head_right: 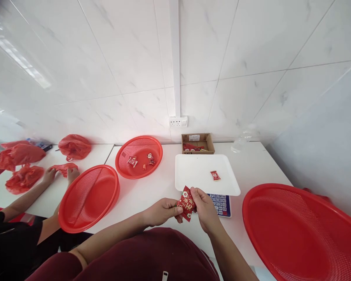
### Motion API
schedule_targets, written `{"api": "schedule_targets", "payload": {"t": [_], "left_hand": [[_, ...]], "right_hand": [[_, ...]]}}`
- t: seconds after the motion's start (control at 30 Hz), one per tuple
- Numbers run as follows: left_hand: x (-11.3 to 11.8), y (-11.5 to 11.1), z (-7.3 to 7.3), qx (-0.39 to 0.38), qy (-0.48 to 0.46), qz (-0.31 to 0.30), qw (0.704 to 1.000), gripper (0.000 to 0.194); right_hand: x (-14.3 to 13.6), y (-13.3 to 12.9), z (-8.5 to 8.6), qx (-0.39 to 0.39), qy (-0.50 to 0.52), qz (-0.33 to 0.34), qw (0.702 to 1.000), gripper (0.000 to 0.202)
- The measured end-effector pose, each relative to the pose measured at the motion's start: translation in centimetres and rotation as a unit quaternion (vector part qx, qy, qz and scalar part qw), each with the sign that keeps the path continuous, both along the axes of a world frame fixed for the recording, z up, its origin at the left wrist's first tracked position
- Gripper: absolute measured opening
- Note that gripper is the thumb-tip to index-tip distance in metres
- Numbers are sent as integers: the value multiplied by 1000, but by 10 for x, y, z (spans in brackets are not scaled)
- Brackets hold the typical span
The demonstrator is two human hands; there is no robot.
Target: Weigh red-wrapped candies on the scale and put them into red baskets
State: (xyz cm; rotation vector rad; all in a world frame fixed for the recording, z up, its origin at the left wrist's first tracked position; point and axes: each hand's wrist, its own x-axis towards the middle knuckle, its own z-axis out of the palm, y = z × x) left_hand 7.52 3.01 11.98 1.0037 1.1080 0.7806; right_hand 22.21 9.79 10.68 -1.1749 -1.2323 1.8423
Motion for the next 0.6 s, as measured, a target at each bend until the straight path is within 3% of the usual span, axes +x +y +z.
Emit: {"api": "schedule_targets", "payload": {"t": [0.13,0.33,0.6], "left_hand": [[3,0,3,33,-7,5,999,58],[5,0,-1,30,-31,31,999,59],[2,-1,-4,44,-8,57,997,60]], "right_hand": [[-5,-4,0,-47,41,-19,998,45],[-4,-3,4,-54,48,-26,997,45],[9,6,0,43,-46,67,996,48]]}}
